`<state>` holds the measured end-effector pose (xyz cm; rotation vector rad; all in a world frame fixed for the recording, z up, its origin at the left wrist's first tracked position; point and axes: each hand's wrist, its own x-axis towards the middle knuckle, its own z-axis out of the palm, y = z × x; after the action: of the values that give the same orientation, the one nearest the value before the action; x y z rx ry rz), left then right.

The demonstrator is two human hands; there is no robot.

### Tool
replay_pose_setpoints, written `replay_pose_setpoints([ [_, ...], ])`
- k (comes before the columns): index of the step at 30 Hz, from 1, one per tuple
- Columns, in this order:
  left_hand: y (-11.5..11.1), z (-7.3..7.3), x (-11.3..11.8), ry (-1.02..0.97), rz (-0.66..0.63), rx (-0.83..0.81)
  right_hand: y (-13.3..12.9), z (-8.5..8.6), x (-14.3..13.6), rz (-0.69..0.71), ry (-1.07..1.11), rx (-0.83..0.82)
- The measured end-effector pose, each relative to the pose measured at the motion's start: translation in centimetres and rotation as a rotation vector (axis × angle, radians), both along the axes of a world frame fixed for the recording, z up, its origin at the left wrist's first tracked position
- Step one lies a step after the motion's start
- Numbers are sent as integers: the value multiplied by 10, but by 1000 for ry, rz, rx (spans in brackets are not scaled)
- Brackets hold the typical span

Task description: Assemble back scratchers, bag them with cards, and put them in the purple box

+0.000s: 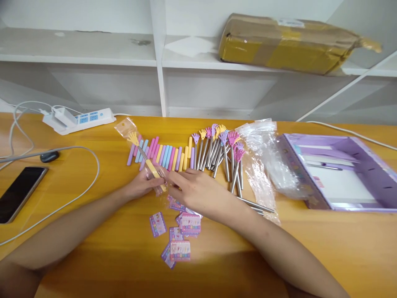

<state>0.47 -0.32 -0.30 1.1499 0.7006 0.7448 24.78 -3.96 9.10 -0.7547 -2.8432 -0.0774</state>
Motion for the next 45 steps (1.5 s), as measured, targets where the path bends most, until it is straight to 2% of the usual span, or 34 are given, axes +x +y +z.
replay_pose_setpoints([
  [5, 2, 4, 3, -158, 74, -90, 0, 1, 0, 54, -10, 52],
  [9, 2, 1, 2, -81, 72, -41, 0, 1, 0, 89, 12, 7],
  [13, 3, -4, 1, -42, 85, 2, -1, -6, -1, 32, 82, -56],
  [18, 4, -5, 1, -40, 89, 32, 1, -14, -3, -55, 151, -195],
  [25, 2, -3, 3, -104, 49, 26, 4, -15, -4, -149, 273, -485],
  [29, 3, -6, 2, -91, 17, 29, 5, -18, -5, -181, 336, -571],
  [34, 4, -8, -1, -59, -84, 40, 7, -21, -9, -224, 425, -567],
  [40, 3, -4, 0, 10, -74, 132, 10, -28, -10, -262, 496, -523],
  [45, 3, -6, 0, -8, -89, 100, 9, -35, -12, -250, 521, -442],
])
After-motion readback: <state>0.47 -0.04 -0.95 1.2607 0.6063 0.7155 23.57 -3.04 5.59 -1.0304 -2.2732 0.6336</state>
